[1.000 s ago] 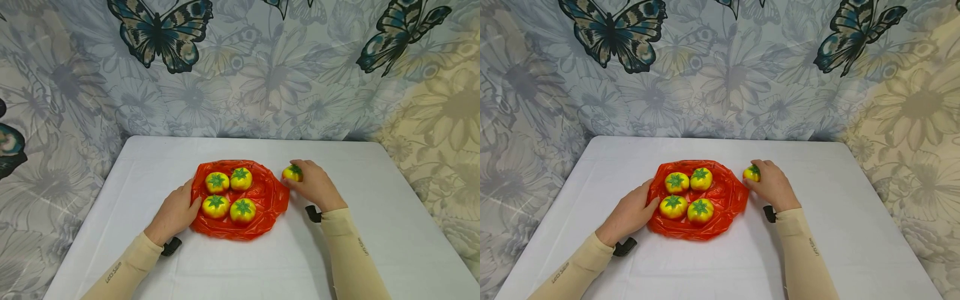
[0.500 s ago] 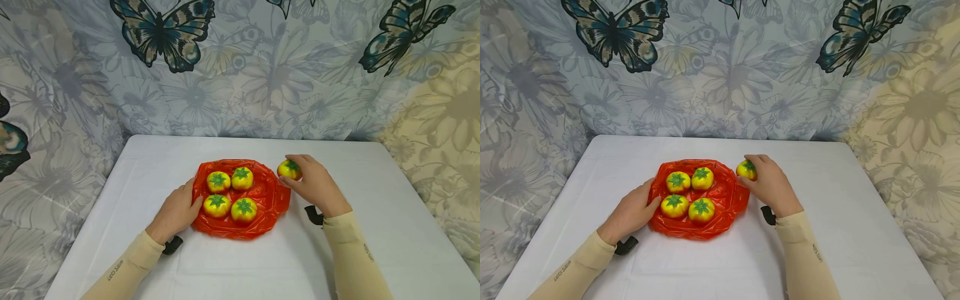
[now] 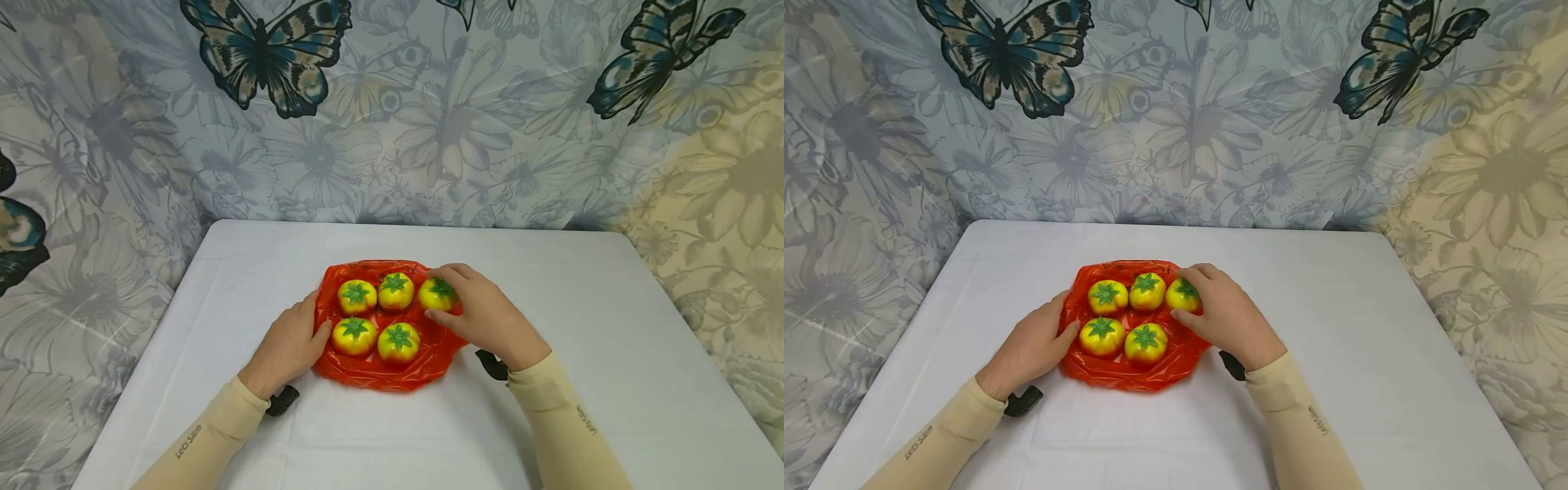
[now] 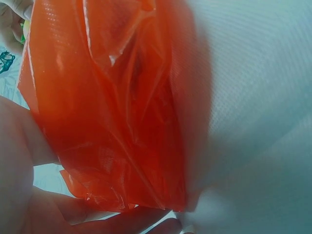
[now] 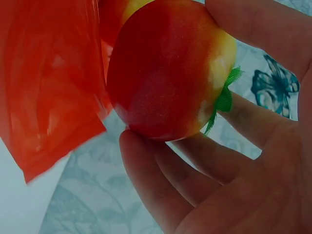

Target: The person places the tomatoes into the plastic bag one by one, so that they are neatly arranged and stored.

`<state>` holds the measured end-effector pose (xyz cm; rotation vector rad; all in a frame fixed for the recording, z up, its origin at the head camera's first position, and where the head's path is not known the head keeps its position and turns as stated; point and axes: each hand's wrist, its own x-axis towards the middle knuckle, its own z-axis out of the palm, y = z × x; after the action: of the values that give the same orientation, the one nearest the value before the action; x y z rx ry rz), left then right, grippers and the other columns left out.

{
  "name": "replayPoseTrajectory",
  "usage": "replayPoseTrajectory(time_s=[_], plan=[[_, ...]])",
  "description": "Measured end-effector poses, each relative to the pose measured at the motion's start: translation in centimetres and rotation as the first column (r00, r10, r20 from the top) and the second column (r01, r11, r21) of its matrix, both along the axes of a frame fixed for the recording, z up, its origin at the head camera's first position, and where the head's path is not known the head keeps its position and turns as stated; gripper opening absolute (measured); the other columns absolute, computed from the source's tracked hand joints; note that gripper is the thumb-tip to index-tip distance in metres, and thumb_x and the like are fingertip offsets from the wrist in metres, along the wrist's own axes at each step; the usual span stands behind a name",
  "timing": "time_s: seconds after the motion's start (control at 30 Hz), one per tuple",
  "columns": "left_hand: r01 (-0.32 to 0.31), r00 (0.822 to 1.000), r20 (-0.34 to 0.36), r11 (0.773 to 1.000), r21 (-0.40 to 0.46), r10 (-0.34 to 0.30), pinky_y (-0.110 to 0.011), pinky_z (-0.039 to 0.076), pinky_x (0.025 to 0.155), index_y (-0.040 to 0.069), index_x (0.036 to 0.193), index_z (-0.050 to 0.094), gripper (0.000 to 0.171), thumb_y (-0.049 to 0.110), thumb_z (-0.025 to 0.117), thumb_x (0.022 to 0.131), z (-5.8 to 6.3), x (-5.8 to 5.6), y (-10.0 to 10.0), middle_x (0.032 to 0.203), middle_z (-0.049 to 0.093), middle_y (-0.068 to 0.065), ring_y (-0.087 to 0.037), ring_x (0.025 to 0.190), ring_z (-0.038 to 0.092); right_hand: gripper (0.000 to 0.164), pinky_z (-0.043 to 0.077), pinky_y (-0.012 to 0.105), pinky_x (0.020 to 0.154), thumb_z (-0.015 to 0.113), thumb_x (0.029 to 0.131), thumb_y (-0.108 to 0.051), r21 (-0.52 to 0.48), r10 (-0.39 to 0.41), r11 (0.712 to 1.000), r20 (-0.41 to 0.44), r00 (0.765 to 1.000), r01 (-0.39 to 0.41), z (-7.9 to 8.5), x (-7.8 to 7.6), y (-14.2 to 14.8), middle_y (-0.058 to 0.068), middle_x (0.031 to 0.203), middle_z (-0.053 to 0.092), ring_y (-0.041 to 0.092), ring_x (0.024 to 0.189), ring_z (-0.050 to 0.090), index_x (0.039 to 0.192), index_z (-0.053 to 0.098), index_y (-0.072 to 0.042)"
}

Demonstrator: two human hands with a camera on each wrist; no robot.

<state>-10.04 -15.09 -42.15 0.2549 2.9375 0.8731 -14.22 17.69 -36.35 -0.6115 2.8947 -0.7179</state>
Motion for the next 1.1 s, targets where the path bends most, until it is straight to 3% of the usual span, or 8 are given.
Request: replayPoseTrajectory(time_s=[0.57,1.1], plan=[[-0.004,1.0,-0.012,1.0,-0.005,0.004,-0.059,0.059,0.103,-0.007,0.162,0.039,0.065,0.022,0.06,0.107,-0.2,-0.1,0.0,0.136,0.069,-0.026,-0.041,0.115,0.071,0.064,0.056,0.054,0.113,0.084,0.095,-0.039,0.012,0.062,0.998,0.031,0.998,-0.062,-1.4,0.2,-1.7,0.01,0.148,0.061,0.031,0.134,0.063,0.151,0.06,-0.017],[-0.003,1.0,-0.014,1.0,-0.012,0.003,-0.058,0.059,0.104,-0.008,0.162,0.038,0.066,0.021,0.06,0.107,-0.2,0.0,0.1,0.136,0.069,-0.027,-0.041,0.116,0.071,0.064,0.056,0.053,0.113,0.083,0.095,-0.039,0.042,0.059,0.997,0.038,0.998,-0.06,-2.1,0.0,-1.8,0.009,0.15,0.061,0.029,0.13,0.066,0.152,0.06,-0.019]])
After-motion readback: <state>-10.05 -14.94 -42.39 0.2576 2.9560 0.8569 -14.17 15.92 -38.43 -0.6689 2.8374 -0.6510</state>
